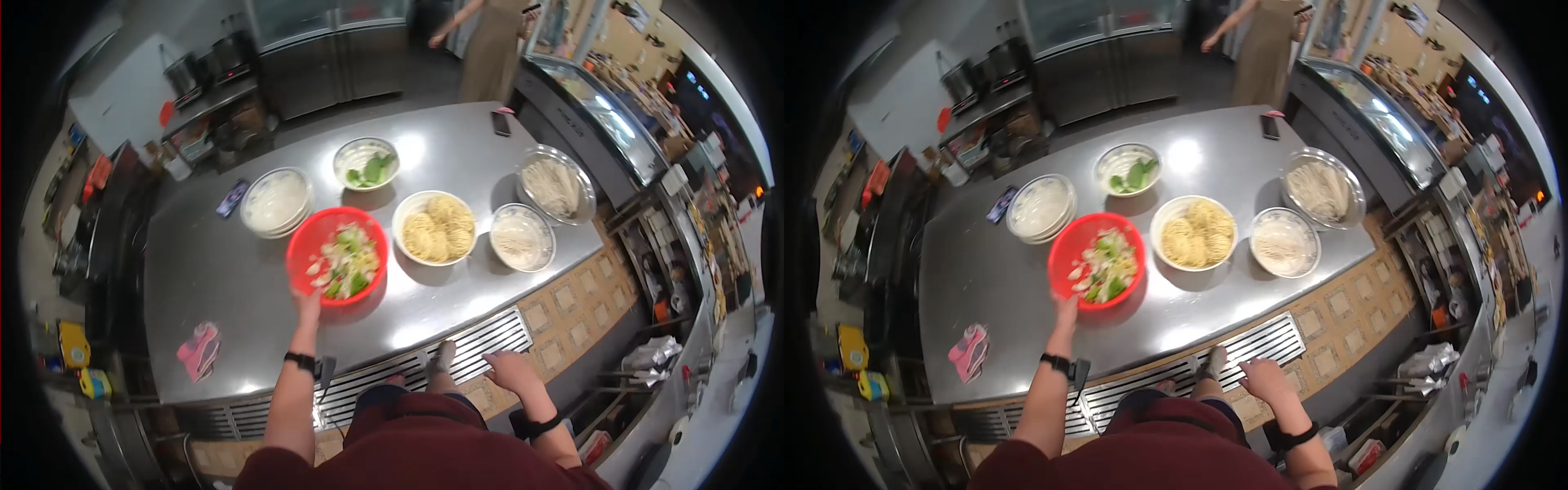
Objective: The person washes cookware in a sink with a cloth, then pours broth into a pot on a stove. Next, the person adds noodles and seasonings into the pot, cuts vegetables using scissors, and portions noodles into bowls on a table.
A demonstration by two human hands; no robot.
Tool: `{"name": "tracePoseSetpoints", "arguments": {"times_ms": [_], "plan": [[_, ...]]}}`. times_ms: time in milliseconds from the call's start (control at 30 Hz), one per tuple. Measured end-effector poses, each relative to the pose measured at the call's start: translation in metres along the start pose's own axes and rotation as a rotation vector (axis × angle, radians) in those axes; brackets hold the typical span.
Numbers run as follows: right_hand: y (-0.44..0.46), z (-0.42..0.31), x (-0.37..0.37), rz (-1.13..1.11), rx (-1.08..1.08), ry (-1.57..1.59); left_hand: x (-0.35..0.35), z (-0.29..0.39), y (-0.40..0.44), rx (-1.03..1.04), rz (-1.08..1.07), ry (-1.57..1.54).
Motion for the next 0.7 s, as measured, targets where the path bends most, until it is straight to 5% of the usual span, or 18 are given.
{"name": "tracePoseSetpoints", "arguments": {"times_ms": [100,167,300,433,500,567,700], "plan": [[0.031,0.037,-0.021,0.043,-0.013,-0.049,-0.003,-0.004,-0.025,-0.057,0.073,-0.12],[0.05,0.064,-0.041,0.102,0.002,-0.03,-0.023,-0.009,-0.043,-0.167,0.122,0.257],[0.076,0.118,-0.082,0.109,0.062,-0.054,-0.023,0.017,-0.084,-0.223,0.338,0.385],[0.091,0.188,-0.123,0.246,0.201,0.347,0.01,0.059,-0.087,-0.152,0.439,0.575],[0.083,0.224,-0.161,0.64,0.295,0.375,0.038,0.095,-0.075,-0.077,0.422,0.557],[0.082,0.265,-0.185,0.766,0.445,0.25,0.078,0.127,-0.07,-0.002,0.407,0.379],[0.113,0.34,-0.159,0.31,0.701,0.292,0.122,0.135,-0.062,0.061,0.16,0.218]]}}
Point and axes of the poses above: each hand's wrist, its own y-axis towards the middle knuckle, its own x-axis out of the palm, z = x × y, the point moved 5 cm from there along y, towards the middle knuckle, and after that the axes turned 12 degrees about -z, right-handed, at the moved point
